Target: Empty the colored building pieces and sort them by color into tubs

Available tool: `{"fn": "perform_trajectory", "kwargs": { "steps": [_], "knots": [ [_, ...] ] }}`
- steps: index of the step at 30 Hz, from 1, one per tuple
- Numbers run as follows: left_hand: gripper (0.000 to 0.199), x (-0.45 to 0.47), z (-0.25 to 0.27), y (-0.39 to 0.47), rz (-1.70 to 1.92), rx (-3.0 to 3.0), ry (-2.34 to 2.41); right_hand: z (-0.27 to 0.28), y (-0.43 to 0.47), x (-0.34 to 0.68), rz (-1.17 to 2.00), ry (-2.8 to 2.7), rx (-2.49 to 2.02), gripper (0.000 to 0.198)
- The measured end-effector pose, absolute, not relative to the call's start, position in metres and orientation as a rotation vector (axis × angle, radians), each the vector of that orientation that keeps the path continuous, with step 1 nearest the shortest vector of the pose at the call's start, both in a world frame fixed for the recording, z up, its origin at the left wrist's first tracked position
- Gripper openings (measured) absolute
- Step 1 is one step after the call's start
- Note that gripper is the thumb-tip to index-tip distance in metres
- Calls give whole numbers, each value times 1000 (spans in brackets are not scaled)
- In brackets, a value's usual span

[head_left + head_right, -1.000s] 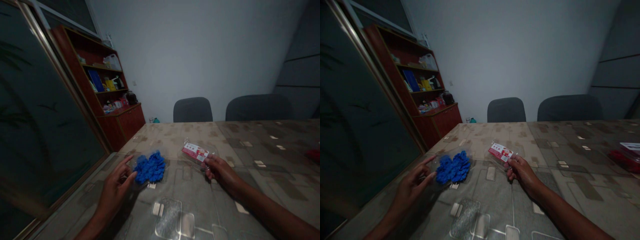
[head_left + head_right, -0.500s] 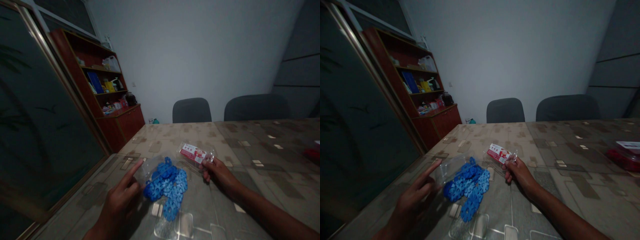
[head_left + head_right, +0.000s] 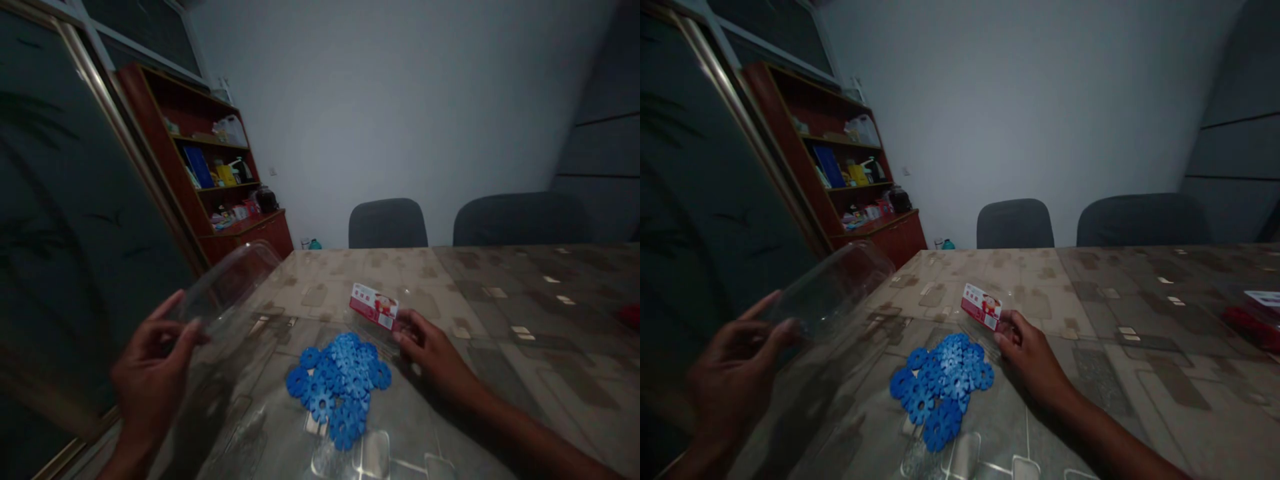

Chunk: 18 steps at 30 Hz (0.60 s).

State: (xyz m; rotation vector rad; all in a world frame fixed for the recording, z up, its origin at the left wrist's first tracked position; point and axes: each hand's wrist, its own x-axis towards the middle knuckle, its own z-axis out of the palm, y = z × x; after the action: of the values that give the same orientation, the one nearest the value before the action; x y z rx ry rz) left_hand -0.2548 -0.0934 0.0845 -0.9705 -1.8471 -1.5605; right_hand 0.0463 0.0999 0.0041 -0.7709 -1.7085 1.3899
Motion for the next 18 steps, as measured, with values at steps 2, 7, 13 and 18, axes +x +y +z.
{"fn": "perform_trajectory", "kwargs": {
  "steps": [2, 7, 13, 18],
  "knots": [
    [24, -262, 93, -94, -1819, -805, -1729, 16, 90, 37, 1052, -1978, -690, 24],
    [24, -270, 104, -95, -2048, -634, -1599, 39, 60, -20, 327, -2469, -384, 31],
    [22, -273, 108, -98, -2250, -470, -1539, 33, -13, -107, 32, -2658, -120, 13],
    [21, -278, 103, -99, -2349, -492, -1577, 25, -40, -114, 204, -2822, 44, 35]
  ]
}}
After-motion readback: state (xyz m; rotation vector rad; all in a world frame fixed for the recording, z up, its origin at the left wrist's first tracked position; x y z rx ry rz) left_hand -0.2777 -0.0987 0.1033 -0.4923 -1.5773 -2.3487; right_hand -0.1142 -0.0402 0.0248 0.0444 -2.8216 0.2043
